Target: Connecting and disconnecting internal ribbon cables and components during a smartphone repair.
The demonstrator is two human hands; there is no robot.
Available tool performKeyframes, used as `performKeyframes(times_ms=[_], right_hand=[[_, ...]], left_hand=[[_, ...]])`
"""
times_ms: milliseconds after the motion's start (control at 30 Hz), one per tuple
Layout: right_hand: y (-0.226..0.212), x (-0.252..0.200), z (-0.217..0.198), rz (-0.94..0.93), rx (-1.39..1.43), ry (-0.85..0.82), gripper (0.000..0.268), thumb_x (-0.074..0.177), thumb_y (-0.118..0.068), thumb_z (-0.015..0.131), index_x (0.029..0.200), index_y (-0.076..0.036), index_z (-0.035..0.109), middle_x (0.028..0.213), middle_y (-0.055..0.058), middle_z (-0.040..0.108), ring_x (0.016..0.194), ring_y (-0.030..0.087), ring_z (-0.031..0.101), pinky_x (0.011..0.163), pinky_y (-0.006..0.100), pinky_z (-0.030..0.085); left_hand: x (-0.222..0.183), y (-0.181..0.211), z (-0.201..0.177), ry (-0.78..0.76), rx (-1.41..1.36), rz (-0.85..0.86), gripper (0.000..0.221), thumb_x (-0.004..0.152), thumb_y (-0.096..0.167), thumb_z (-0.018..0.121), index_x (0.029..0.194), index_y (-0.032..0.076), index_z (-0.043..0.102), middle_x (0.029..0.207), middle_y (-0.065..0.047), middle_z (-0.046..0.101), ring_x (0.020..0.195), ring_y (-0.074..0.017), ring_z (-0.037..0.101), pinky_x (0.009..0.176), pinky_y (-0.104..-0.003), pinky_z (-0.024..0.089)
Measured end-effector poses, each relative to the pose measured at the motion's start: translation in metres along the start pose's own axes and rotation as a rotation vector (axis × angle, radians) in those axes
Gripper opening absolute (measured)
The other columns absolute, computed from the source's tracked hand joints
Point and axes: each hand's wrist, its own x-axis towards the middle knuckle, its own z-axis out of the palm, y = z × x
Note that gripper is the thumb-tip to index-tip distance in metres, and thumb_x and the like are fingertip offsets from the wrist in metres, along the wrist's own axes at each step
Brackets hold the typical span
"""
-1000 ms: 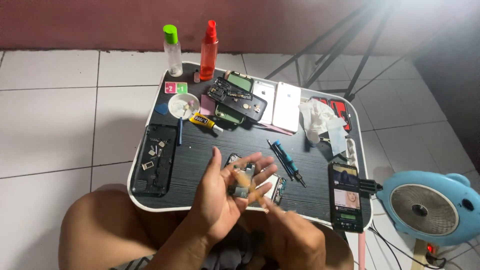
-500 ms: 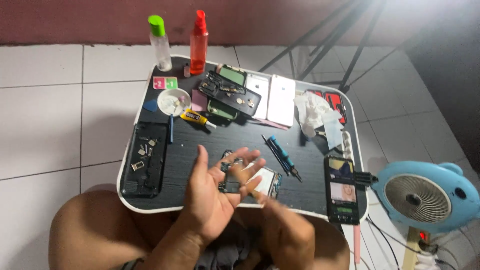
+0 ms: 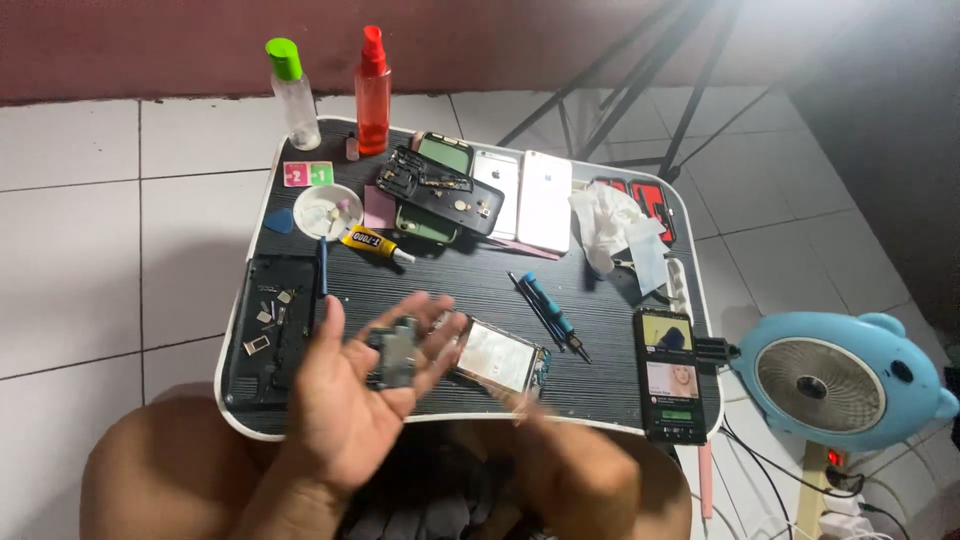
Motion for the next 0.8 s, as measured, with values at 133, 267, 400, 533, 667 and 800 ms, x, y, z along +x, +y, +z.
performKeyframes(times_ms=[133, 267, 400, 533, 667, 800], right_hand=[[0.036, 0.025, -0.017, 0.305, -0.125, 0.009, 0.025, 0.095, -0.007, 0.055, 0.112, 0.000, 0.072, 0.096, 0.018, 0.079, 0.077, 0.027, 0.078, 0.068, 0.036, 0.064], [0.073, 0.026, -0.005, 0.253, -0.466, 0.057, 0.022, 0.095, -0.016, 0.061, 0.111, -0.005, 0.072, 0.092, 0.011, 0.068, 0.086, 0.028, 0.059, 0.087, 0.042, 0.042], [0.079, 0.024, 0.010, 0.248, -0.622, 0.032, 0.022, 0.092, -0.020, 0.069, 0.111, -0.010, 0.075, 0.092, 0.004, 0.072, 0.093, 0.024, 0.062, 0.090, 0.042, 0.044], [0.075, 0.029, 0.015, 0.262, -0.643, -0.002, 0.017, 0.092, -0.021, 0.070, 0.106, -0.015, 0.076, 0.089, 0.001, 0.077, 0.082, 0.022, 0.065, 0.082, 0.041, 0.045], [0.064, 0.027, 0.012, 0.118, -0.587, 0.030, 0.015, 0.093, -0.020, 0.072, 0.104, -0.011, 0.076, 0.095, 0.003, 0.077, 0.086, 0.021, 0.065, 0.082, 0.039, 0.044], [0.045, 0.017, 0.015, -0.086, -0.300, 0.149, 0.010, 0.088, -0.010, 0.076, 0.097, -0.007, 0.071, 0.090, 0.005, 0.074, 0.078, 0.020, 0.064, 0.079, 0.034, 0.047]], left_hand=[[0.001, 0.005, -0.015, -0.038, 0.144, 0.133, 0.068, 0.094, 0.030, 0.037, 0.145, -0.014, 0.046, 0.141, -0.031, 0.058, 0.132, -0.0393, 0.058, 0.109, -0.050, 0.046], [0.010, -0.003, -0.033, 0.019, 0.317, 0.187, 0.045, 0.102, 0.008, 0.041, 0.141, -0.009, 0.057, 0.120, -0.023, 0.056, 0.111, -0.0310, 0.059, 0.100, -0.043, 0.050], [0.026, -0.014, -0.053, 0.010, 0.867, 0.386, 0.039, 0.099, 0.012, 0.055, 0.135, 0.008, 0.069, 0.102, -0.011, 0.068, 0.091, -0.0162, 0.064, 0.084, -0.030, 0.057], [0.025, -0.014, -0.045, 0.029, 1.253, 0.737, 0.031, 0.091, 0.017, 0.067, 0.120, 0.011, 0.075, 0.105, -0.003, 0.082, 0.082, -0.0112, 0.072, 0.072, -0.025, 0.058], [0.041, -0.016, -0.041, 0.086, 1.498, 1.048, 0.031, 0.082, 0.019, 0.079, 0.111, 0.009, 0.076, 0.083, -0.007, 0.079, 0.060, -0.0167, 0.069, 0.052, -0.030, 0.053], [0.066, -0.021, -0.038, 0.064, 1.548, 1.190, 0.024, 0.078, 0.013, 0.084, 0.101, 0.007, 0.078, 0.068, -0.006, 0.074, 0.043, -0.0146, 0.052, 0.040, -0.031, 0.041]])
